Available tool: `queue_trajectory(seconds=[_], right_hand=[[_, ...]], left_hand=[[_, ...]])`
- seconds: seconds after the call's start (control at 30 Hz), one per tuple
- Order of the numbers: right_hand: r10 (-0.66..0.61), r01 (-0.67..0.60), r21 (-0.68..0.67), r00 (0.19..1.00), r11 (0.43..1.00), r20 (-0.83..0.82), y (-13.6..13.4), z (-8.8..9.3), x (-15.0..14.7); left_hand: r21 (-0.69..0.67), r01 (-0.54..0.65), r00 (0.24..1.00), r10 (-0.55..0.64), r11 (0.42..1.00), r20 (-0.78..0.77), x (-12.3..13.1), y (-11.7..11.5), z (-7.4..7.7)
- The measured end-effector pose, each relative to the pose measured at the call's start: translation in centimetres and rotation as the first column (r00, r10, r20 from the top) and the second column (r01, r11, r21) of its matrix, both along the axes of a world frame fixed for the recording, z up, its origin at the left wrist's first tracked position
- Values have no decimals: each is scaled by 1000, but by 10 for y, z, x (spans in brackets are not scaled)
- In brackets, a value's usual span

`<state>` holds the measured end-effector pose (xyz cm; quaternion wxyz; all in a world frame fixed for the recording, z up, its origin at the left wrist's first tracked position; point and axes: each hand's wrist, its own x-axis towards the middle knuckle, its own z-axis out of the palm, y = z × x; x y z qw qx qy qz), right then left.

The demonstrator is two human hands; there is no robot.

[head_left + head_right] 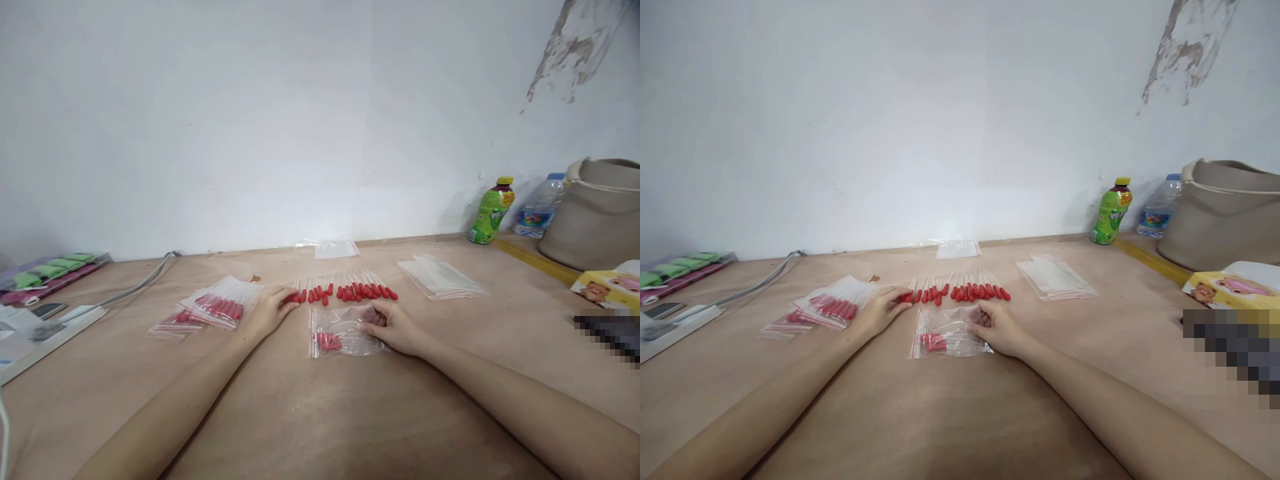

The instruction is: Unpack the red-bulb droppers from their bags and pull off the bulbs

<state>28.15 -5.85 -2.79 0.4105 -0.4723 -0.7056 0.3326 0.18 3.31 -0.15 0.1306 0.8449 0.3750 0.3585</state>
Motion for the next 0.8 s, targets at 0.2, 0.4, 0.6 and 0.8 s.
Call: queue_trajectory(seconds=[0.2, 0.4, 0.6, 0.8], right_hand=[[-17, 16, 28, 999, 999, 38, -1, 1, 1], [-12, 10, 35, 999, 999, 51, -1, 0, 1], [-65, 57, 82, 993, 995, 100, -5, 1, 0], [3, -15, 62, 980, 998, 200, -10, 6, 1]], left_hand=[[-120, -60, 996, 52, 991, -68, -2, 1, -6], [186, -149, 979, 171, 971, -114, -1, -16, 2], [390, 94, 985, -30, 916, -167, 1, -56, 0], [126, 348, 930, -326, 929, -168, 17, -71, -3]])
